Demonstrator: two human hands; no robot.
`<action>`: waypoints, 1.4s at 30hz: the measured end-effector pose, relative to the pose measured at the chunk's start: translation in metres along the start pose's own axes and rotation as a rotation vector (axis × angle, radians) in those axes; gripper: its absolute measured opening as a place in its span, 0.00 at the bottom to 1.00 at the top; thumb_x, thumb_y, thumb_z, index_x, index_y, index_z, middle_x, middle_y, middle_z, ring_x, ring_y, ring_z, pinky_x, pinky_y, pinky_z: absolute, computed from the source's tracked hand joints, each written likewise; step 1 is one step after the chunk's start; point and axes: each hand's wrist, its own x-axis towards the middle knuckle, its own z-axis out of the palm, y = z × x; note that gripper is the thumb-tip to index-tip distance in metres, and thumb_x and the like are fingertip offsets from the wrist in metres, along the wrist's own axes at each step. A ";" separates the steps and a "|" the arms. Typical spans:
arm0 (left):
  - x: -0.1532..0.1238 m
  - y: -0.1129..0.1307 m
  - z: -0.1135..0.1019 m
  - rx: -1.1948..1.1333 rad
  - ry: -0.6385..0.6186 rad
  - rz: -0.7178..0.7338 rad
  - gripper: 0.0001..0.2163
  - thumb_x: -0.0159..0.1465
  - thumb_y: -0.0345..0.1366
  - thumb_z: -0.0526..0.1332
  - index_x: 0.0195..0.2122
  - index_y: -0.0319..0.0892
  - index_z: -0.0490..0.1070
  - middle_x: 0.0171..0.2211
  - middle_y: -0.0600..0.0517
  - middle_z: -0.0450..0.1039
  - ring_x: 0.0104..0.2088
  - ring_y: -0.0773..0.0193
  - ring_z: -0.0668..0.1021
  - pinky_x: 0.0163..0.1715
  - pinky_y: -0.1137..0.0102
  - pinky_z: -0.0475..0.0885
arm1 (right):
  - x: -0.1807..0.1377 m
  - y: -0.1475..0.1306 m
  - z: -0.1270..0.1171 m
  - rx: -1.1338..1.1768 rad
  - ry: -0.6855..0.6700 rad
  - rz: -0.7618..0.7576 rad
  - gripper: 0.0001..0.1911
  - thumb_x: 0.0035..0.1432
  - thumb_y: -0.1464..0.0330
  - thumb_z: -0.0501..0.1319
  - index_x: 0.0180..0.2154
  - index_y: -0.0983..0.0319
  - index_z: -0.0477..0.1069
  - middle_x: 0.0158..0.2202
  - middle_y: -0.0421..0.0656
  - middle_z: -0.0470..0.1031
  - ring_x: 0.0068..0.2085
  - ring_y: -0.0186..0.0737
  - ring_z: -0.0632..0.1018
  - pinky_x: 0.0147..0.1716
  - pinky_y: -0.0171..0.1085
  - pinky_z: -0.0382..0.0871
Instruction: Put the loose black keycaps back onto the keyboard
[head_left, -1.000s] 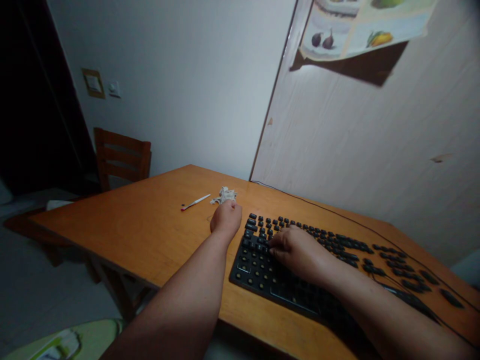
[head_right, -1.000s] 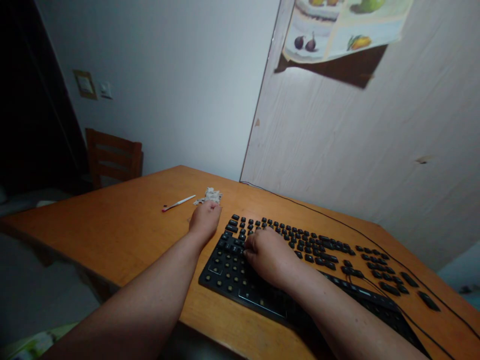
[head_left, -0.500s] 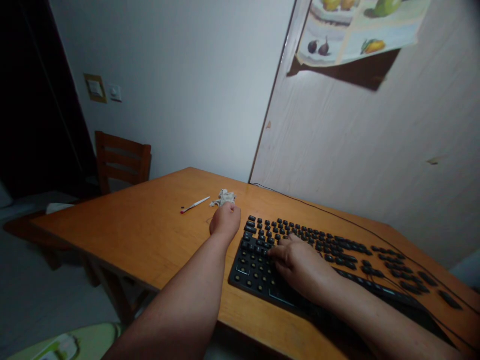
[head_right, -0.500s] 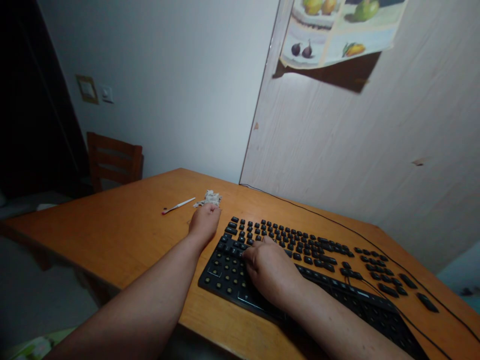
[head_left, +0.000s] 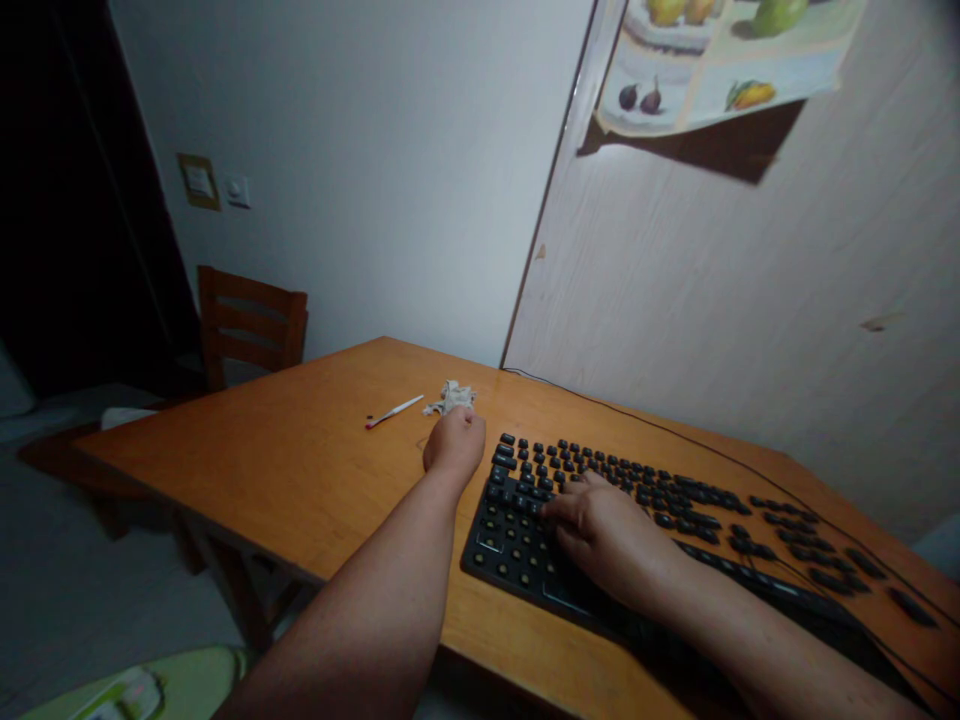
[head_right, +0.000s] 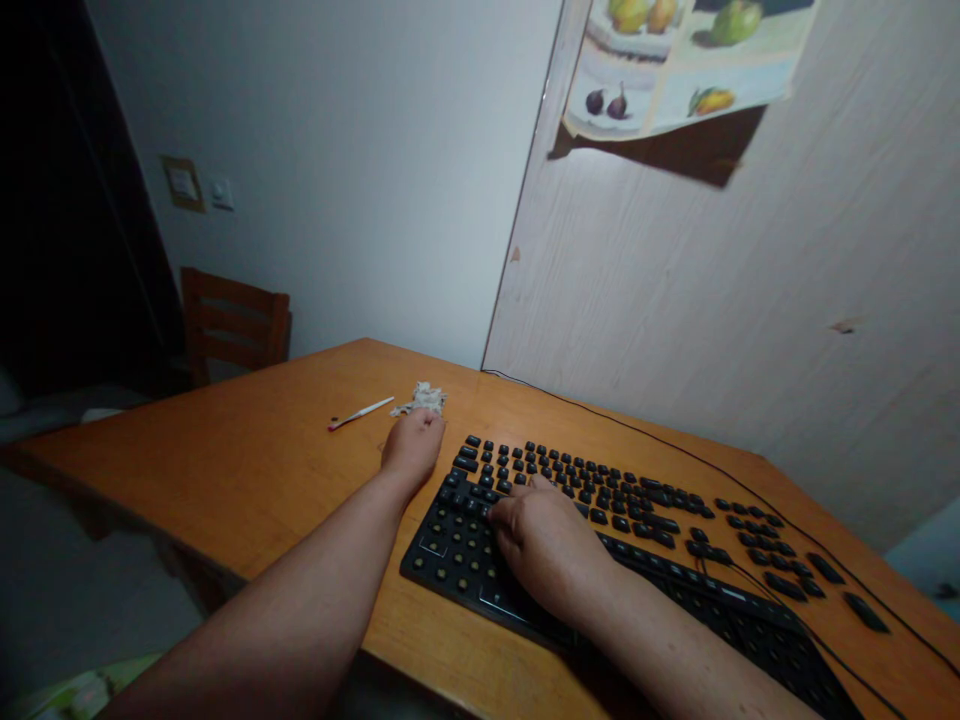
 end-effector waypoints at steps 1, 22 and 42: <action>0.000 0.000 0.000 -0.002 -0.002 -0.001 0.13 0.62 0.43 0.53 0.37 0.51 0.77 0.34 0.51 0.80 0.31 0.58 0.77 0.25 0.69 0.59 | 0.000 0.000 0.000 0.004 -0.002 0.000 0.14 0.56 0.76 0.57 0.37 0.58 0.80 0.33 0.43 0.77 0.38 0.43 0.71 0.44 0.41 0.61; 0.000 0.000 -0.001 0.010 -0.014 0.009 0.13 0.62 0.43 0.53 0.36 0.49 0.77 0.36 0.50 0.80 0.33 0.57 0.77 0.27 0.69 0.61 | 0.008 0.026 -0.005 0.097 0.075 0.030 0.14 0.59 0.72 0.56 0.39 0.60 0.80 0.38 0.44 0.81 0.41 0.43 0.76 0.46 0.40 0.65; -0.001 -0.001 -0.002 0.003 0.003 0.027 0.11 0.62 0.44 0.54 0.33 0.50 0.75 0.33 0.51 0.79 0.32 0.58 0.77 0.26 0.69 0.59 | 0.088 0.130 -0.003 -0.117 0.060 0.427 0.12 0.56 0.61 0.64 0.40 0.57 0.82 0.42 0.48 0.78 0.47 0.47 0.72 0.42 0.38 0.62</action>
